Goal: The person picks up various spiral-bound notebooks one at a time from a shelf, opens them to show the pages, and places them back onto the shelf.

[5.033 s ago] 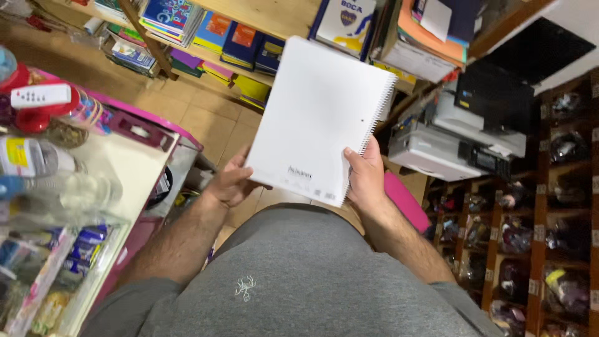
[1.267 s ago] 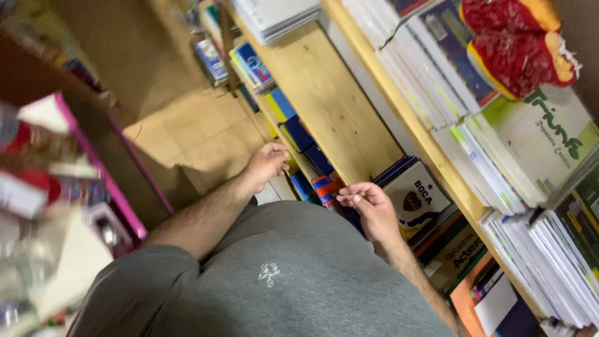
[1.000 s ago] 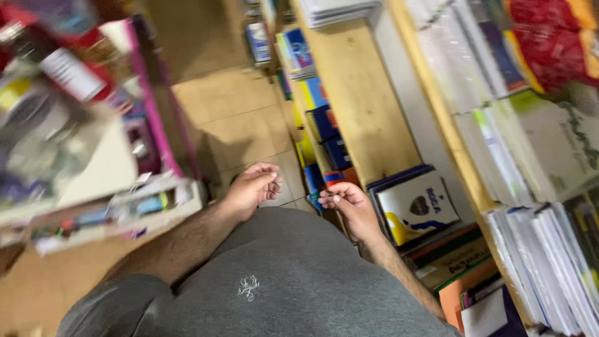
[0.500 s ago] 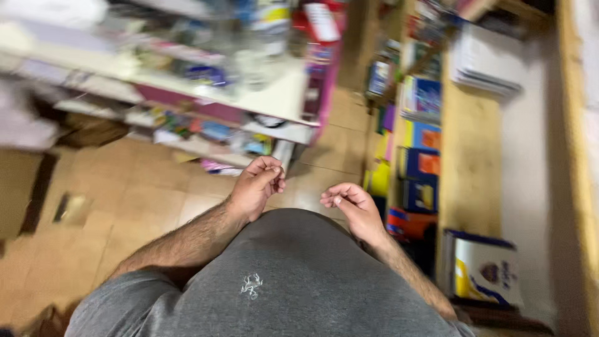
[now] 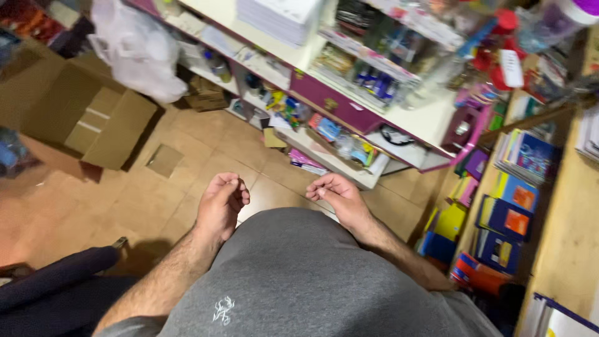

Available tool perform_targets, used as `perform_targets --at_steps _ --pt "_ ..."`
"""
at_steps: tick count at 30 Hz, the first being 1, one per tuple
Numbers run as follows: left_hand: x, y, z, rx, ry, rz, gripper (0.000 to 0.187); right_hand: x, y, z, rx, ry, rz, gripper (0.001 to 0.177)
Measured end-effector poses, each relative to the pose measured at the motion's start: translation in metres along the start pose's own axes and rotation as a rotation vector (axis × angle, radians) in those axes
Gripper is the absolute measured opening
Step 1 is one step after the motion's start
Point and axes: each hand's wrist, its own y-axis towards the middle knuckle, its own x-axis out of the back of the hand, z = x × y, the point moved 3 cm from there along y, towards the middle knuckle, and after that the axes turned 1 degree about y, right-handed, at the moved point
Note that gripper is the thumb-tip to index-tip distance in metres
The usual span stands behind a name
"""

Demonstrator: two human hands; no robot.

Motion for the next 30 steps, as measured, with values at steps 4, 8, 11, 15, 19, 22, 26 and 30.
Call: perform_targets --at_steps 4,8,11,15,19,22,26,30 --pt "0.035 0.012 -0.025 -0.033 -0.026 -0.017 0.013 -0.024 0.041 -0.022 -0.004 -0.004 0.047 0.023" --pt "0.048 0.043 -0.041 -0.062 -0.005 -0.005 0.015 -0.047 0.088 -0.013 -0.015 -0.031 0.056 0.027" --pt "0.044 0.075 -0.068 -0.074 0.057 0.001 0.016 -0.052 0.135 -0.006 0.012 -0.116 0.065 0.029" --pt "0.036 0.143 -0.097 -0.095 0.116 0.018 0.017 -0.066 0.202 0.026 0.029 -0.224 0.08 0.037" --pt "0.012 0.209 -0.125 -0.095 0.172 0.053 0.02 -0.059 0.286 0.036 0.259 -0.519 0.064 0.046" --pt "-0.009 0.249 -0.142 -0.081 0.182 0.081 0.02 -0.061 0.349 0.047 0.357 -0.726 0.079 0.045" --pt "-0.027 0.296 -0.158 -0.043 0.17 0.13 0.019 -0.092 0.419 0.086 0.276 -1.083 0.204 0.054" --pt "-0.025 0.336 -0.175 0.014 0.161 0.155 0.017 -0.109 0.477 0.08 0.213 -1.497 0.099 0.069"
